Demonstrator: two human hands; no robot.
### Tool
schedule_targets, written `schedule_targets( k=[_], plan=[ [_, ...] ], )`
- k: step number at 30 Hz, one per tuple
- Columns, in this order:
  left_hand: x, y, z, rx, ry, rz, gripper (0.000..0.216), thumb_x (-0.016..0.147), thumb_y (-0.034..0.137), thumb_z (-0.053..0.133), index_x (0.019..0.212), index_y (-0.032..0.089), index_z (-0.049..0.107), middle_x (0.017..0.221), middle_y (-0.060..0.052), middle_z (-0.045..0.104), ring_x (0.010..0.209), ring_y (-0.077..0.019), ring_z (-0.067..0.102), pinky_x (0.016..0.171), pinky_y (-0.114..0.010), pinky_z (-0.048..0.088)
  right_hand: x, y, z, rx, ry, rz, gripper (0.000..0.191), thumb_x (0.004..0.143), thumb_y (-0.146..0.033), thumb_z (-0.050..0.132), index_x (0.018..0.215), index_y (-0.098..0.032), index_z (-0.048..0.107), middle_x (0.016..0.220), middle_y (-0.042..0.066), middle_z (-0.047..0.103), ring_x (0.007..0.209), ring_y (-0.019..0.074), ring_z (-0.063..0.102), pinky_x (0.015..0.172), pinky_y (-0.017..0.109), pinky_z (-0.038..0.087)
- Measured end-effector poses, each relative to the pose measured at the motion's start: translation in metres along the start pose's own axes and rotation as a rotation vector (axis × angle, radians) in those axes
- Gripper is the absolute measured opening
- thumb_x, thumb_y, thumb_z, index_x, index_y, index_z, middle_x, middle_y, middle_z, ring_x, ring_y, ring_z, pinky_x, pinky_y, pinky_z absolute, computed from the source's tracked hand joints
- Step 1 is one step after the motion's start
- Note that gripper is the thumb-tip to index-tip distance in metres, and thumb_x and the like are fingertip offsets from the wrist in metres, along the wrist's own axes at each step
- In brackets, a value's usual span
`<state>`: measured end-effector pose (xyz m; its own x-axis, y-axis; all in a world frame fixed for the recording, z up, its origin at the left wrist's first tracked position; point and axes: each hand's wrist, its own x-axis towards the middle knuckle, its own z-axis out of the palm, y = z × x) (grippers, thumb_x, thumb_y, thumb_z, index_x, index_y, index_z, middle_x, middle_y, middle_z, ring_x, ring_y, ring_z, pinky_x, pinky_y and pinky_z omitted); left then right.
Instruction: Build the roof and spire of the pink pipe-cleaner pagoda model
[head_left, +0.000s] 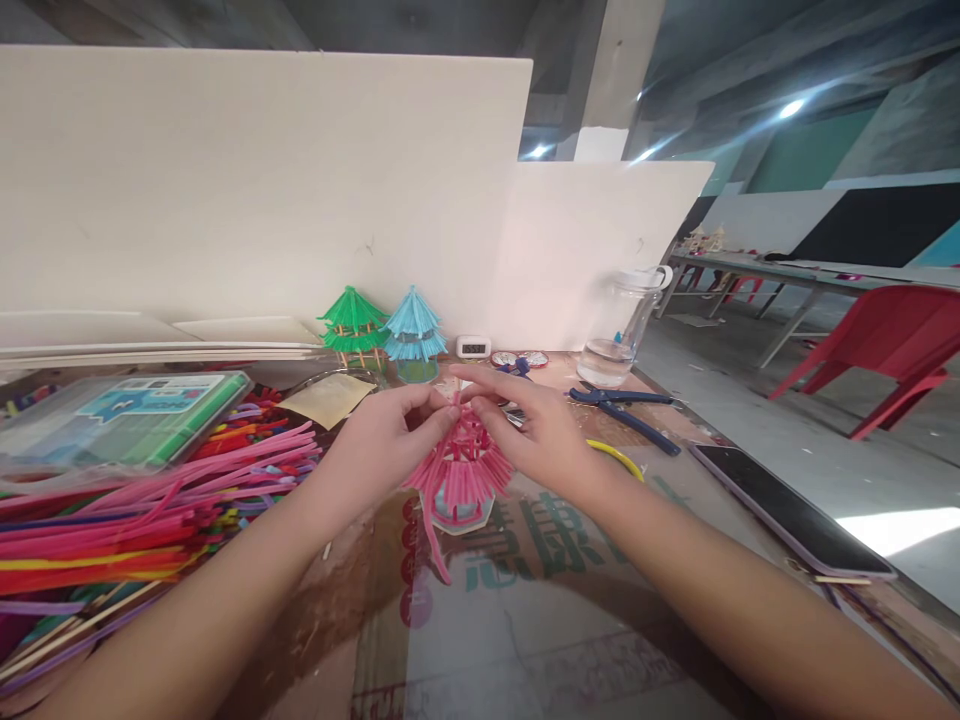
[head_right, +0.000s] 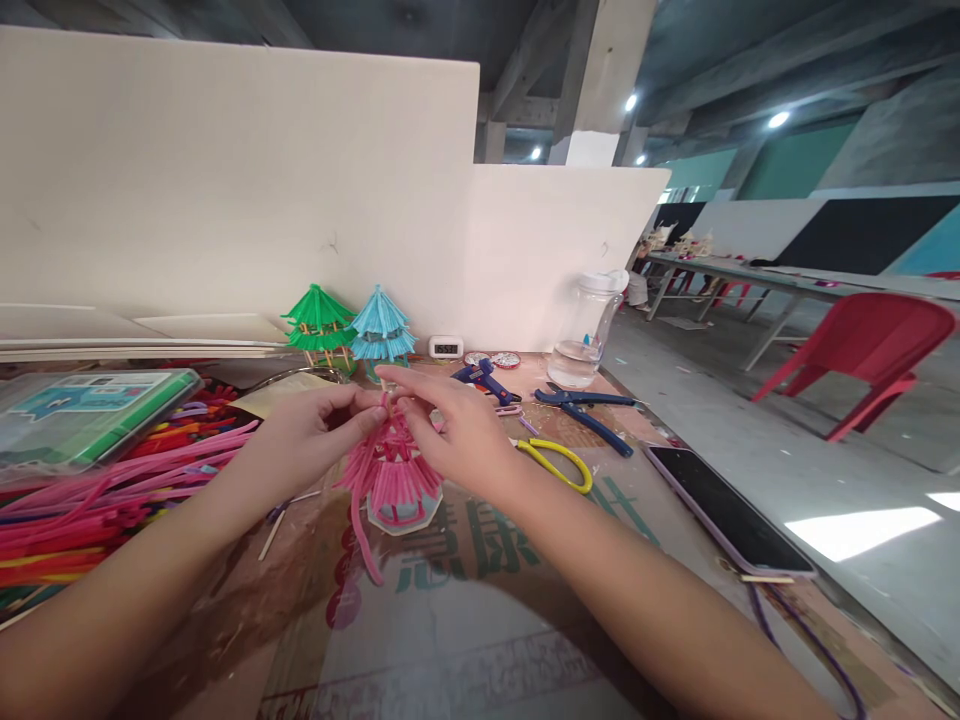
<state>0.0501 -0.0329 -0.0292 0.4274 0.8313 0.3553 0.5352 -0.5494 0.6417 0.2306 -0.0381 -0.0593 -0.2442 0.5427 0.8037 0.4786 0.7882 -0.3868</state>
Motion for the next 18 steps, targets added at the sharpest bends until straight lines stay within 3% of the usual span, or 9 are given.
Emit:
schedule_targets(
  k=[11, 18],
  plan=[
    [-0.0008, 0.0028, -0.0076, 0.063, -0.01, -0.018, 0.037, 0.087, 0.05, 0.05, 0.091, 0.021, 0.071, 0.084, 0.0, 0.073, 0.075, -0.019, 0.063, 0.064, -0.026, 0.043, -0.0009, 0.0003, 0.0, 0.052, 0.002, 0.059, 0.039, 0.089, -0.017, 0.047, 0.127, -0.022, 0.057, 0.1, 0.004, 0.075, 0.09, 0.017, 0.07, 0.079, 0.033, 0.056],
    [-0.0023, 0.0063, -0.0048, 0.146, 0.051, 0.013, 0.033, 0.087, 0.045, 0.049, 0.084, 0.02, 0.07, 0.076, 0.001, 0.072, 0.068, -0.0175, 0.062, 0.06, -0.026, 0.041, -0.0015, -0.0028, -0.0009, 0.08, -0.015, 0.133, 0.039, 0.089, -0.02, 0.049, 0.127, -0.023, 0.055, 0.097, 0.004, 0.075, 0.088, 0.0176, 0.07, 0.072, 0.031, 0.056]
  ],
)
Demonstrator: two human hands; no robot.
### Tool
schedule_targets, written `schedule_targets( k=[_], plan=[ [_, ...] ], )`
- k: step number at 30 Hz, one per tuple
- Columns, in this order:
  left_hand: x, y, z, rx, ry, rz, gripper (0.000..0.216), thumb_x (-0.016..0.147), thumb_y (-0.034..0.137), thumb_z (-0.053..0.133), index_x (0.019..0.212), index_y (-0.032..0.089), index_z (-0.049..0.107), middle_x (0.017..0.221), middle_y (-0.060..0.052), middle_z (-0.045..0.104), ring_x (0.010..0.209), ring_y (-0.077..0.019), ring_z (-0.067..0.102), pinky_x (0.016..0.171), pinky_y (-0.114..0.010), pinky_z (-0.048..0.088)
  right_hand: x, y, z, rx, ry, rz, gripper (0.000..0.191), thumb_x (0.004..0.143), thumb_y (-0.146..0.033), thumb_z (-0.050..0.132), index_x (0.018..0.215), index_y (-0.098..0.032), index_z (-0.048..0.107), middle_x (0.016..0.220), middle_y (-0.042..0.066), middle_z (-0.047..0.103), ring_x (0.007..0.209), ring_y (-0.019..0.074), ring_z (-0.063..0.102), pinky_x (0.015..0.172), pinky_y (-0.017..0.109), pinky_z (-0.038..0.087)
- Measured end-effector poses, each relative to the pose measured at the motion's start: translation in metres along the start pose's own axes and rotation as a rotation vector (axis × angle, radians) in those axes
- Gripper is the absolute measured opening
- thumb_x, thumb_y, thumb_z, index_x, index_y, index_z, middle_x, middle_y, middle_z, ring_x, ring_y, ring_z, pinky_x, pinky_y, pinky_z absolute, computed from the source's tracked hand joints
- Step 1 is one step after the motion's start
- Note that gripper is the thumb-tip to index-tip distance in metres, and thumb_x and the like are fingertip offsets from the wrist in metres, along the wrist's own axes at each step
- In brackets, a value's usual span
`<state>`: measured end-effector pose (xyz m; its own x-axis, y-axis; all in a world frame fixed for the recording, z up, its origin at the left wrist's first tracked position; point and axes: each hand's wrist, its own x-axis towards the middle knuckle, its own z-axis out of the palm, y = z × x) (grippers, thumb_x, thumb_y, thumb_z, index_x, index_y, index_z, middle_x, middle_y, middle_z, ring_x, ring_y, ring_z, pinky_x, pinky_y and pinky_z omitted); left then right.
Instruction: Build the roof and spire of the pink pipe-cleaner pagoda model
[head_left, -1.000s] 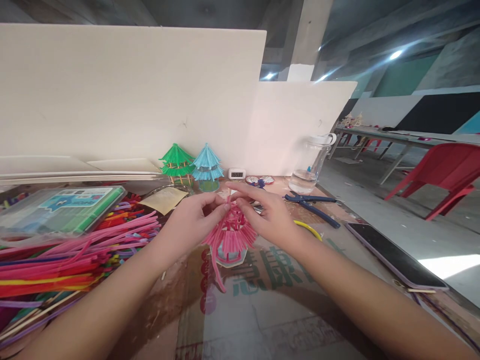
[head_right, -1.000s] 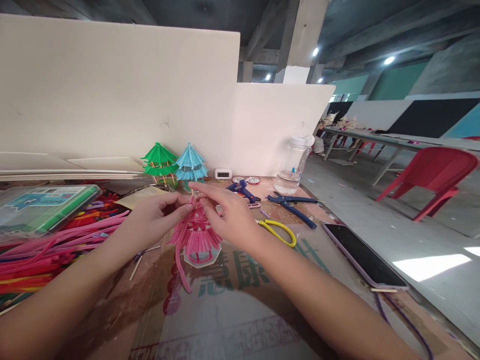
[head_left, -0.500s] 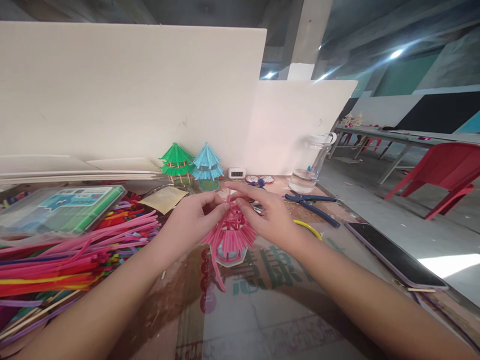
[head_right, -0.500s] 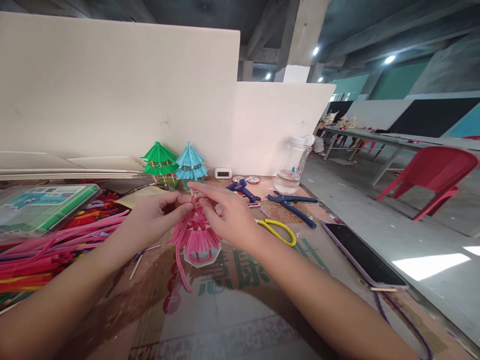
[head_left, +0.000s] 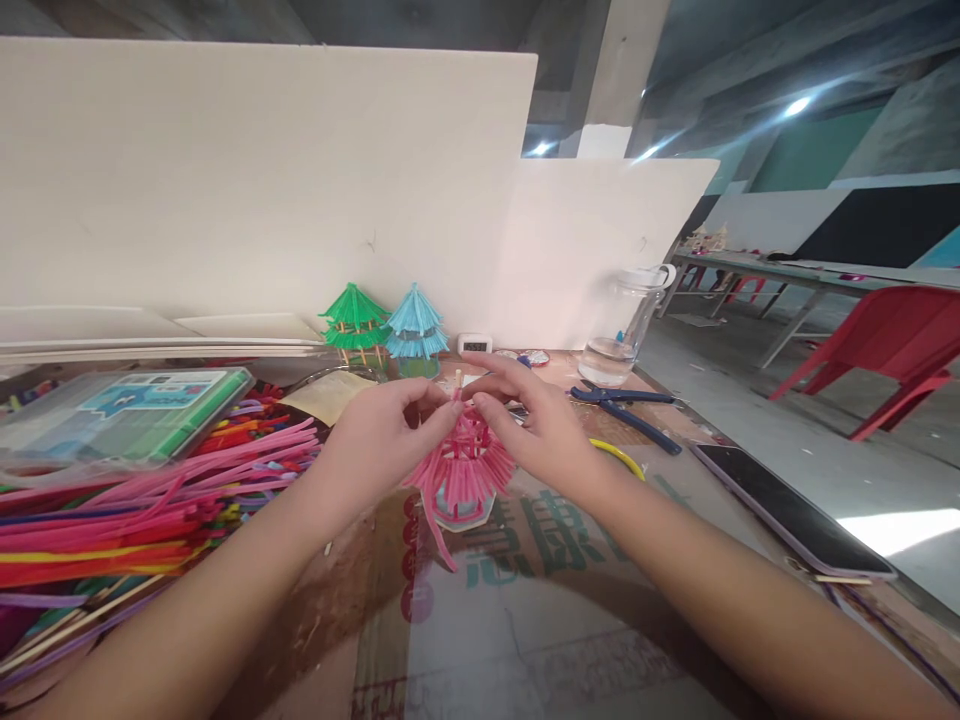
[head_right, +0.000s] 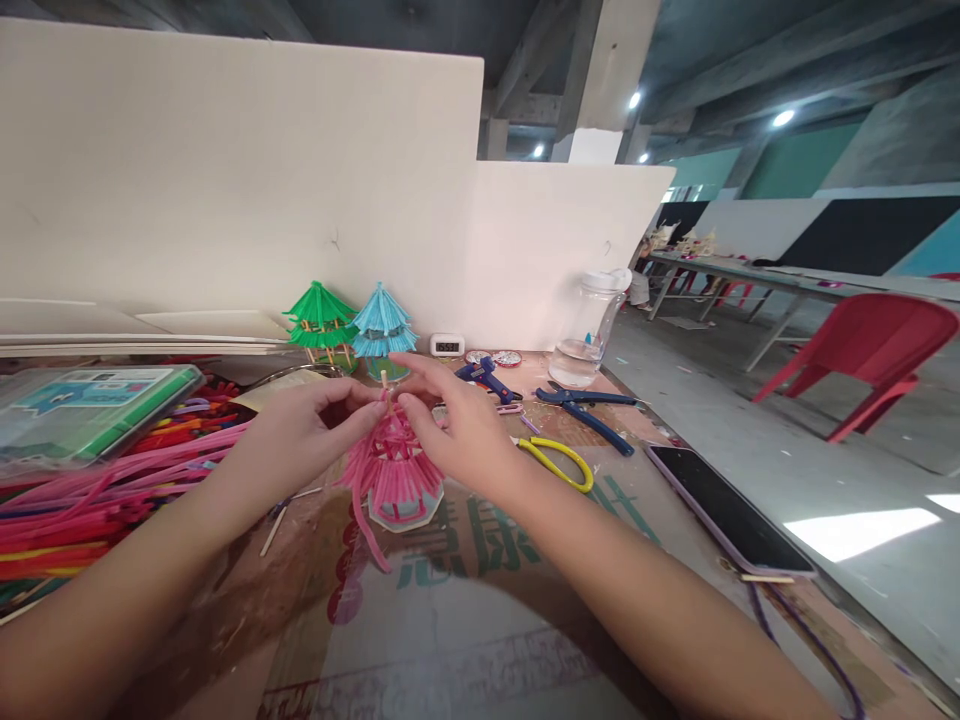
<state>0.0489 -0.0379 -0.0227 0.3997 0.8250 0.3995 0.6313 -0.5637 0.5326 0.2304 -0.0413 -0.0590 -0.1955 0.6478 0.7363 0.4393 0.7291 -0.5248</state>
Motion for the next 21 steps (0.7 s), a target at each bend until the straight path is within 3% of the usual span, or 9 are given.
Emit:
schedule_targets(
  k=[7, 12, 21],
  plan=[
    [-0.0011, -0.0002, 0.0056, 0.05, 0.04, 0.032, 0.032, 0.087, 0.04, 0.045, 0.068, 0.019, 0.059, 0.062, 0.002, 0.061, 0.06, -0.015, 0.054, 0.056, -0.027, 0.034, 0.0, 0.0033, 0.0026, -0.058, 0.021, -0.154, 0.038, 0.091, -0.016, 0.045, 0.125, -0.023, 0.059, 0.105, 0.004, 0.074, 0.093, 0.0163, 0.07, 0.084, 0.032, 0.055],
    [-0.0014, -0.001, 0.008, 0.048, 0.073, 0.048, 0.031, 0.086, 0.038, 0.044, 0.063, 0.019, 0.052, 0.058, 0.004, 0.055, 0.056, -0.0131, 0.049, 0.054, -0.025, 0.033, 0.0003, 0.0033, 0.0026, -0.079, 0.02, -0.158, 0.037, 0.091, -0.018, 0.045, 0.124, -0.024, 0.061, 0.108, 0.004, 0.074, 0.097, 0.0171, 0.069, 0.085, 0.033, 0.056],
    [-0.0013, -0.0013, 0.009, 0.022, 0.059, 0.015, 0.033, 0.086, 0.041, 0.044, 0.067, 0.019, 0.057, 0.061, 0.002, 0.059, 0.059, -0.0147, 0.05, 0.056, -0.025, 0.036, 0.0002, 0.0, 0.0013, -0.088, 0.002, -0.13, 0.037, 0.091, -0.019, 0.044, 0.124, -0.026, 0.061, 0.106, 0.003, 0.074, 0.099, 0.018, 0.069, 0.087, 0.035, 0.055]
  ],
)
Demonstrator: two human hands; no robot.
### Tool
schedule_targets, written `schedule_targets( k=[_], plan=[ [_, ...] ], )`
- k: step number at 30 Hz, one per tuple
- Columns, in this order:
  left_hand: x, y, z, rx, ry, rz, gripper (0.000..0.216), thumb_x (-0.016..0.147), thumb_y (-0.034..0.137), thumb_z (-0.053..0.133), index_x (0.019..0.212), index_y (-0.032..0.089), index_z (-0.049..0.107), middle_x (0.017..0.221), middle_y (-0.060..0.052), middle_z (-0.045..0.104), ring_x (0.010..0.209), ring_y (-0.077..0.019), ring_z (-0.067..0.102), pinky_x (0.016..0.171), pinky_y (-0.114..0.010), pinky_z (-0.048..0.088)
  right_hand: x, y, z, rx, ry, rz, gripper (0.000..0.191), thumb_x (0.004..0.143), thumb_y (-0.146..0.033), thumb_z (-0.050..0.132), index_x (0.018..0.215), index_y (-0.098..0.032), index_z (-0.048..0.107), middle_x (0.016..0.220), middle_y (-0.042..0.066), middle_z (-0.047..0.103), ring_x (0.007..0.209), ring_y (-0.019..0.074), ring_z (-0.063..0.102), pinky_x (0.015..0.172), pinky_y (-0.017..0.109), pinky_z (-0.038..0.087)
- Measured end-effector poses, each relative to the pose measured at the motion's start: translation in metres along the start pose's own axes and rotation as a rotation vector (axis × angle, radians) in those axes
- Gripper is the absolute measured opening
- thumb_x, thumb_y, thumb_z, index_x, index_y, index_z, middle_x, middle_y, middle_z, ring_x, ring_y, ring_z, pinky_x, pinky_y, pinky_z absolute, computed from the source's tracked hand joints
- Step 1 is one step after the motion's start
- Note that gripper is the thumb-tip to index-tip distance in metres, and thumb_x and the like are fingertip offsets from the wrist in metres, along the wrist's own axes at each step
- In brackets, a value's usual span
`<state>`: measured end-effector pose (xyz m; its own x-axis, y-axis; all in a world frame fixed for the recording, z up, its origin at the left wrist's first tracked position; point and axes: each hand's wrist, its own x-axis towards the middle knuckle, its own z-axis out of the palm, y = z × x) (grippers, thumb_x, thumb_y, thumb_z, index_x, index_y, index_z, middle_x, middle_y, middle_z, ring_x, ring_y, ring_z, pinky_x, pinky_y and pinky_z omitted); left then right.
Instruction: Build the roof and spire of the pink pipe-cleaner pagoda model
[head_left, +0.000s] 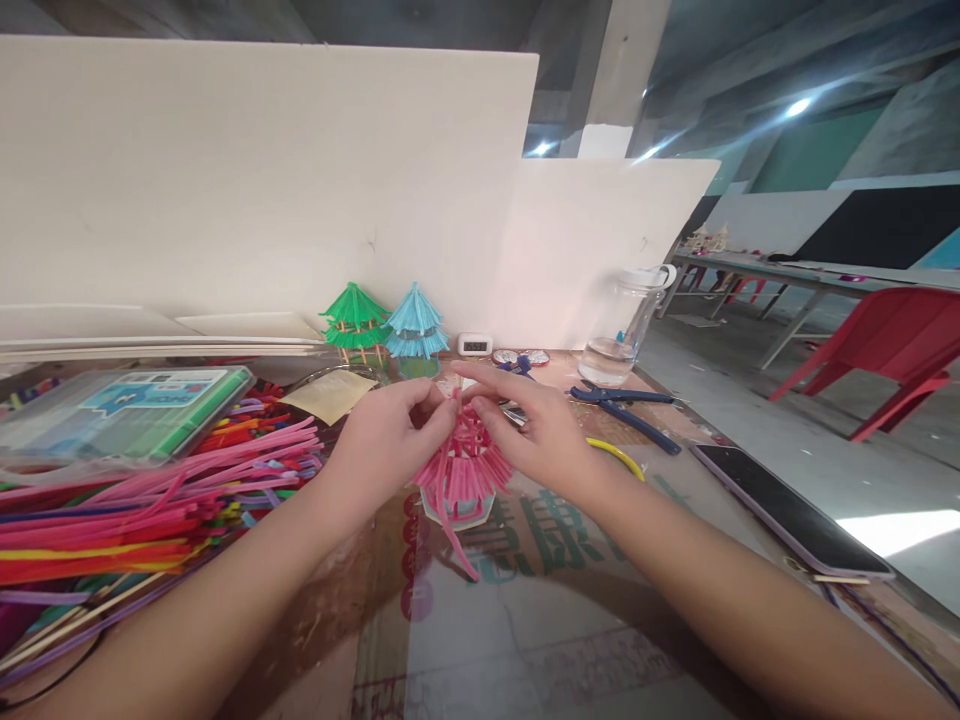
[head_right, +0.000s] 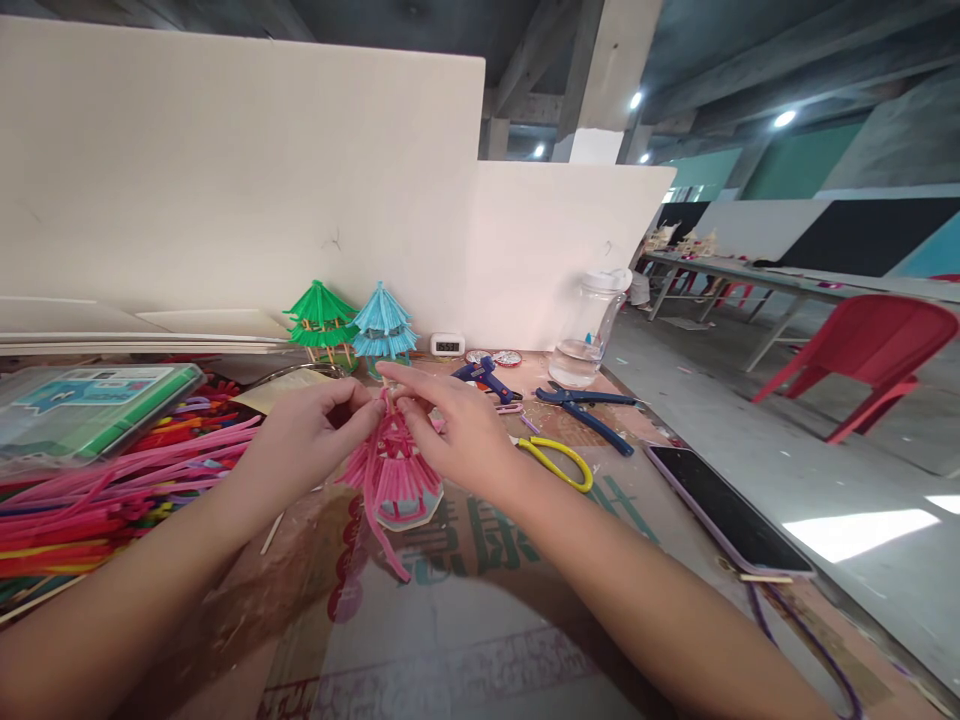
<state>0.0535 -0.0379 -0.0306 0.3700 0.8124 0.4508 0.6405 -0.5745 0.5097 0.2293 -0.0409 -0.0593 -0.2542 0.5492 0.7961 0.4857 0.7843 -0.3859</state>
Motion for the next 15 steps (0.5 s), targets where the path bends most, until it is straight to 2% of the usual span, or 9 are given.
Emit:
schedule_targets(
  k=[6, 15],
  plan=[
    [0.0006, -0.0002, -0.0008, -0.015, -0.017, 0.024, 0.031, 0.087, 0.04, 0.045, 0.073, 0.018, 0.062, 0.067, 0.001, 0.065, 0.062, -0.0157, 0.055, 0.058, -0.026, 0.038, 0.0, 0.0015, 0.0004, 0.025, 0.004, 0.007, 0.038, 0.09, -0.018, 0.044, 0.124, -0.026, 0.061, 0.11, 0.003, 0.073, 0.096, 0.0174, 0.069, 0.084, 0.035, 0.056],
    [0.0024, -0.0012, -0.0026, -0.007, -0.045, 0.057, 0.034, 0.089, 0.041, 0.044, 0.076, 0.018, 0.066, 0.069, 0.001, 0.067, 0.064, -0.0163, 0.057, 0.058, -0.027, 0.036, -0.0004, 0.0016, 0.0007, 0.025, 0.022, 0.013, 0.038, 0.09, -0.017, 0.045, 0.124, -0.026, 0.061, 0.105, 0.003, 0.074, 0.093, 0.017, 0.07, 0.084, 0.035, 0.056]
  ],
)
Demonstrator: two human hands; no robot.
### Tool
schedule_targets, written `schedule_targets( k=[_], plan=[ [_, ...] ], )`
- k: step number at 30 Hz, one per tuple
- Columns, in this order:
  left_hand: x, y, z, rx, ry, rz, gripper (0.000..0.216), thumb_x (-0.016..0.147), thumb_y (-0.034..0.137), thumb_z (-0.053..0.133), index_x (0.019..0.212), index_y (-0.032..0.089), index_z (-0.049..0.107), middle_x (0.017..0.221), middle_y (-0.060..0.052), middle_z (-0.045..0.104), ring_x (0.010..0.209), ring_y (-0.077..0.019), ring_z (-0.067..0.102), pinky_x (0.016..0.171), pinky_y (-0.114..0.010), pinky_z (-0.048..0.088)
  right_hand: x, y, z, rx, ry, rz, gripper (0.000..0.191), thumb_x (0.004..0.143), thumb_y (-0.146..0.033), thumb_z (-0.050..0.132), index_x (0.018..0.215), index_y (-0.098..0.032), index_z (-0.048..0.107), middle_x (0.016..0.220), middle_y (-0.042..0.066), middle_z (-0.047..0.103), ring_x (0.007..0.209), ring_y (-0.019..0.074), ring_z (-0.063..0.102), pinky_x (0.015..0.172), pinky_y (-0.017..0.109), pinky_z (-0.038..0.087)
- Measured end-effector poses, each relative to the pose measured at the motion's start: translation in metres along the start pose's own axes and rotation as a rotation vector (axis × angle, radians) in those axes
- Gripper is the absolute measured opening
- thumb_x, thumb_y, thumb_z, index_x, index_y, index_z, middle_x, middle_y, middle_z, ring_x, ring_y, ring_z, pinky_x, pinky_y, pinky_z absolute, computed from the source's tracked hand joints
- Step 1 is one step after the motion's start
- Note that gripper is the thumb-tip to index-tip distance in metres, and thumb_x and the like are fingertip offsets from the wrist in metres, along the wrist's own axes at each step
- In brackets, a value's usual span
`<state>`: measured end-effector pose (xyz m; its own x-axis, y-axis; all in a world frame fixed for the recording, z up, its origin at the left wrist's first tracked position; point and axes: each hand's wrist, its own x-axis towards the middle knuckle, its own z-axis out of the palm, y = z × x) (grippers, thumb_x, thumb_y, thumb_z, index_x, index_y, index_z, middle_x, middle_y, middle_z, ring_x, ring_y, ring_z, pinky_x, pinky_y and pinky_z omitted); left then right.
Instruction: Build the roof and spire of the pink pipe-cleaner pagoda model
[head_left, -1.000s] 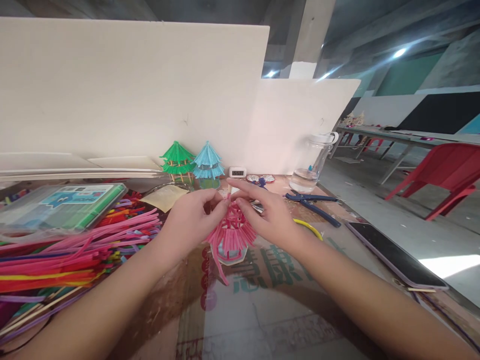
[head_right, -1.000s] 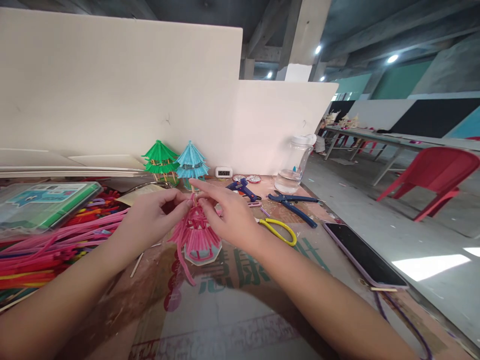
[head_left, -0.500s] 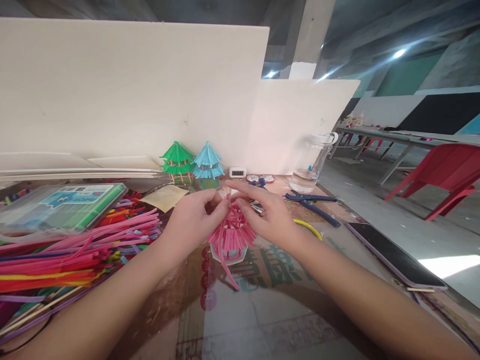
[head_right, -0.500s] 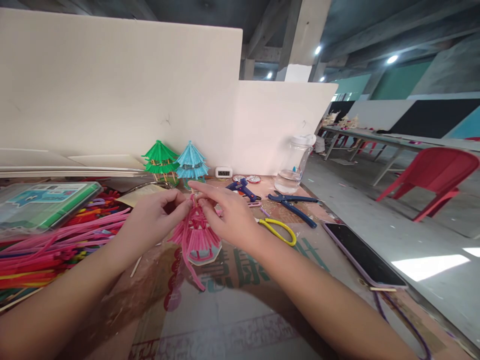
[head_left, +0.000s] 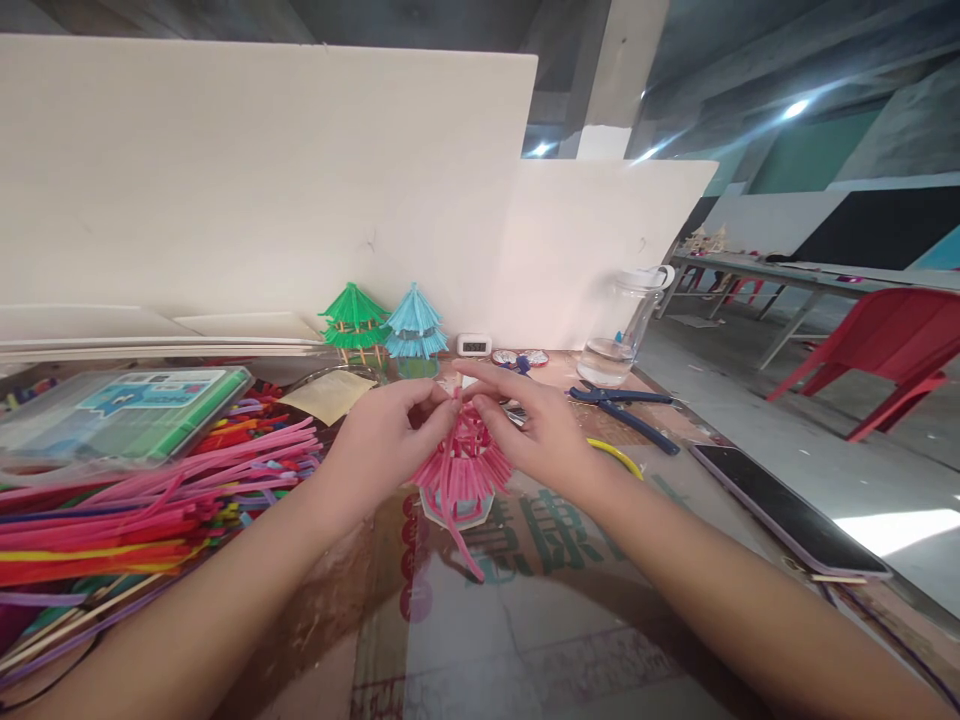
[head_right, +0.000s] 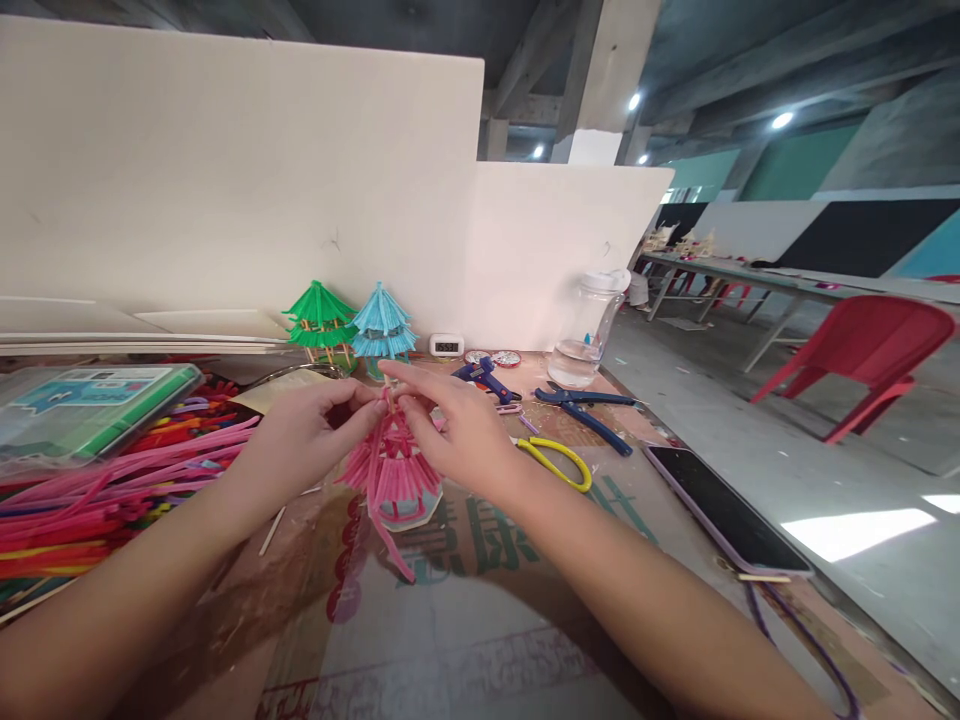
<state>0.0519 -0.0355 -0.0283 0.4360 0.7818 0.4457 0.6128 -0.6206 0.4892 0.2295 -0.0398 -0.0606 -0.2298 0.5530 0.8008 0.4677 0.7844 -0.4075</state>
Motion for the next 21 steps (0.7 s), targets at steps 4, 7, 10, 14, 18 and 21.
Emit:
schedule_targets(
  k=[4, 7, 10, 14, 18, 21],
  plan=[
    [-0.001, 0.002, 0.0, -0.007, -0.009, -0.021, 0.034, 0.089, 0.042, 0.044, 0.08, 0.019, 0.067, 0.072, 0.001, 0.069, 0.065, -0.0165, 0.058, 0.06, -0.027, 0.038, 0.0, 0.001, -0.002, 0.004, -0.004, 0.016, 0.042, 0.089, -0.016, 0.046, 0.129, -0.027, 0.057, 0.103, 0.002, 0.075, 0.09, 0.0162, 0.07, 0.079, 0.032, 0.057],
    [0.0, 0.003, -0.004, 0.012, 0.001, -0.032, 0.036, 0.09, 0.045, 0.043, 0.08, 0.019, 0.067, 0.073, 0.0, 0.069, 0.067, -0.0175, 0.058, 0.06, -0.027, 0.038, 0.002, 0.001, -0.007, 0.012, 0.003, 0.022, 0.04, 0.089, -0.018, 0.047, 0.127, -0.025, 0.058, 0.105, 0.004, 0.074, 0.09, 0.0158, 0.069, 0.078, 0.031, 0.056],
    [0.002, 0.001, -0.01, 0.066, 0.046, -0.052, 0.037, 0.089, 0.045, 0.042, 0.077, 0.019, 0.065, 0.068, 0.0, 0.066, 0.065, -0.0175, 0.057, 0.058, -0.027, 0.037, 0.004, -0.001, -0.012, -0.024, 0.024, 0.031, 0.035, 0.089, -0.017, 0.049, 0.12, -0.025, 0.062, 0.103, 0.004, 0.074, 0.089, 0.0164, 0.069, 0.081, 0.034, 0.055],
    [0.004, -0.005, -0.017, 0.055, 0.062, -0.058, 0.031, 0.087, 0.043, 0.046, 0.088, 0.02, 0.066, 0.079, 0.0, 0.07, 0.071, -0.0178, 0.06, 0.063, -0.026, 0.042, 0.006, -0.003, -0.015, -0.06, 0.015, -0.023, 0.034, 0.091, -0.018, 0.047, 0.12, -0.027, 0.063, 0.107, 0.004, 0.073, 0.095, 0.0177, 0.068, 0.086, 0.037, 0.054],
    [0.004, -0.006, -0.018, 0.033, 0.038, -0.074, 0.03, 0.086, 0.041, 0.048, 0.095, 0.02, 0.068, 0.087, -0.001, 0.072, 0.077, -0.0187, 0.062, 0.068, -0.026, 0.045, 0.007, -0.005, -0.016, -0.099, -0.019, -0.081, 0.035, 0.092, -0.017, 0.046, 0.119, -0.028, 0.064, 0.117, 0.005, 0.07, 0.11, 0.0192, 0.063, 0.094, 0.041, 0.05],
    [0.004, -0.004, -0.017, 0.032, 0.044, -0.078, 0.032, 0.086, 0.043, 0.048, 0.095, 0.02, 0.069, 0.092, -0.002, 0.072, 0.083, -0.0197, 0.062, 0.071, -0.027, 0.045, 0.006, -0.005, -0.017, -0.097, -0.031, -0.079, 0.034, 0.092, -0.017, 0.046, 0.12, -0.027, 0.064, 0.118, 0.007, 0.069, 0.11, 0.0196, 0.062, 0.094, 0.041, 0.05]
  ],
)
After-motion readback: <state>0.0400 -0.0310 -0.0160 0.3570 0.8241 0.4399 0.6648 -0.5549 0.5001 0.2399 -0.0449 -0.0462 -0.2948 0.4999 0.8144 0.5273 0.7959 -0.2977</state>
